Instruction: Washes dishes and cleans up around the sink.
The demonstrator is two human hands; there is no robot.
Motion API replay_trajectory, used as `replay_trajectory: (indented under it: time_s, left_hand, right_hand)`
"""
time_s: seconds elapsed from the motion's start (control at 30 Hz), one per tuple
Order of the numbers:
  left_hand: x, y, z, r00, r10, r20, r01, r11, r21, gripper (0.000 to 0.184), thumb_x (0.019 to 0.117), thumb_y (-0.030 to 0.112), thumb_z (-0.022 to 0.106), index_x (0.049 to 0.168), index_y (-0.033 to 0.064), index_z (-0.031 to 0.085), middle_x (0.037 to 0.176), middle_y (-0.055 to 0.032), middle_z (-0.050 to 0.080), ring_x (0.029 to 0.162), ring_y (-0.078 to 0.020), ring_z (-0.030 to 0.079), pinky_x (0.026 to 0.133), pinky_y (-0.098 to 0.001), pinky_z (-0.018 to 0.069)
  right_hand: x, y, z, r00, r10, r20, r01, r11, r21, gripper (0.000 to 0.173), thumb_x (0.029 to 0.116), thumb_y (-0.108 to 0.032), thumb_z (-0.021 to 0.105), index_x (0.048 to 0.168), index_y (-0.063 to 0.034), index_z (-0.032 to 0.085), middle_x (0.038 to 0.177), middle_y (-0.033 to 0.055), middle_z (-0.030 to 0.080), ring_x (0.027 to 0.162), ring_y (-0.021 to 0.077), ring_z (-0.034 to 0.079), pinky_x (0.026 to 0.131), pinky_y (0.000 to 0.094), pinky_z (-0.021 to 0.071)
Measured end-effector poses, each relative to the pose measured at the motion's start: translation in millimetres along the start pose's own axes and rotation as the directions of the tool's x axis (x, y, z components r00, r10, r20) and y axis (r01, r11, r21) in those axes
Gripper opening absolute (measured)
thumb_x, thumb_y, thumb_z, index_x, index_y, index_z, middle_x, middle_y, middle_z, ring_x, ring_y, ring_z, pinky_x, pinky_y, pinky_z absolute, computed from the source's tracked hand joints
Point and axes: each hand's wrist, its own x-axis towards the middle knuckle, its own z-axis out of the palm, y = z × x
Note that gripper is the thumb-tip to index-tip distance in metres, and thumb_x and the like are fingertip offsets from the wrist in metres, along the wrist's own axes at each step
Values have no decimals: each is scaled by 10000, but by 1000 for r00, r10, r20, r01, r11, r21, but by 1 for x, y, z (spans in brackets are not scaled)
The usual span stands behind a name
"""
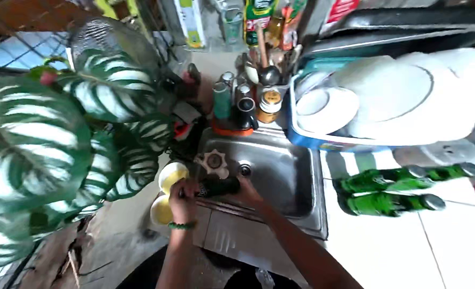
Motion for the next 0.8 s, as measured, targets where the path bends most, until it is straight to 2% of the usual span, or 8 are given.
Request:
replay_trajectory:
  time_s: [0.13, 0.23, 0.33, 0.37, 0.43, 0.53, 0.6, 0.8]
  left_hand:
    - [-12, -13, 9, 988, 19, 154, -21, 1000, 13, 450, 971, 150, 410, 558, 202, 581, 534, 75, 585, 550, -60, 612, 654, -241, 551]
    - [-28, -23, 27, 988, 23, 154, -38, 995, 93, 457, 972, 133, 406, 567, 215, 602, 537, 85, 600, 528, -43, 606, 606, -224, 549]
    - [-43, -34, 48, 983, 10, 185, -50, 976, 211, 469, 993, 112, 403, 580, 215, 601, 552, 94, 604, 540, -41, 602, 613, -224, 551]
    - [-50, -37, 55, 976, -5, 218, -56, 960, 273, 460, 1003, 124, 428, 593, 215, 617, 570, 102, 616, 557, -34, 608, 619, -219, 551]
    - [-61, -39, 67, 952, -48, 304, -79, 916, 393, 406, 1024, 164, 478, 668, 193, 671, 645, 108, 655, 624, -27, 632, 651, -216, 560]
    - [-66, -25, 85, 913, -99, 397, -112, 873, 475, 244, 1042, 185, 519, 956, 62, 712, 941, 47, 725, 925, -46, 679, 871, -255, 572]
    - [-63, -16, 88, 887, -96, 451, -159, 855, 493, 301, 1038, 215, 551, 1181, -32, 646, 1185, -34, 684, 1143, -83, 624, 1023, -300, 518]
    - [-44, 33, 63, 928, 270, 256, -355, 439, 826, 350, 1003, 143, 612, 1222, -130, 589, 1030, -218, 679, 895, -194, 666, 802, -339, 571]
  right_hand:
    - [-18, -22, -6, 914, 403, 48, -404, 914, 19, 649, 782, -281, 894, 1291, 15, 619, 1184, 217, 695, 1048, 335, 706, 954, 517, 561]
    - [-42, -40, -25, 810, 581, 78, -556, 804, -213, 720, 884, -443, 777, 1362, 50, 556, 1333, 278, 612, 1244, 422, 605, 1025, 585, 491]
    - [-66, -50, -34, 933, 358, -42, -360, 919, -158, 850, 859, -229, 816, 1572, -99, 371, 1505, 246, 485, 1356, 430, 515, 1068, 596, 470]
    - [-71, -49, -32, 974, 210, -82, -218, 971, -98, 873, 828, -174, 833, 1579, -145, 390, 1539, 210, 467, 1385, 394, 499, 1102, 579, 458]
    - [-78, -45, -27, 988, -32, -149, 22, 997, -71, 702, 811, -153, 812, 1459, -107, 547, 1478, 189, 541, 1341, 361, 549, 1081, 565, 478]
    - [-91, -40, -32, 975, -59, -213, 51, 998, -42, 705, 801, -225, 844, 1412, -10, 568, 1411, 229, 589, 1285, 367, 596, 1083, 534, 483]
    - [-104, -29, -35, 960, -30, -277, 31, 1000, -1, 743, 759, -219, 863, 1410, -14, 567, 1369, 224, 616, 1240, 354, 627, 1061, 532, 506]
    - [-168, 4, -63, 814, -12, -581, 13, 1000, -3, 767, 649, -194, 909, 1316, 44, 614, 1231, 223, 689, 1112, 347, 694, 969, 535, 561]
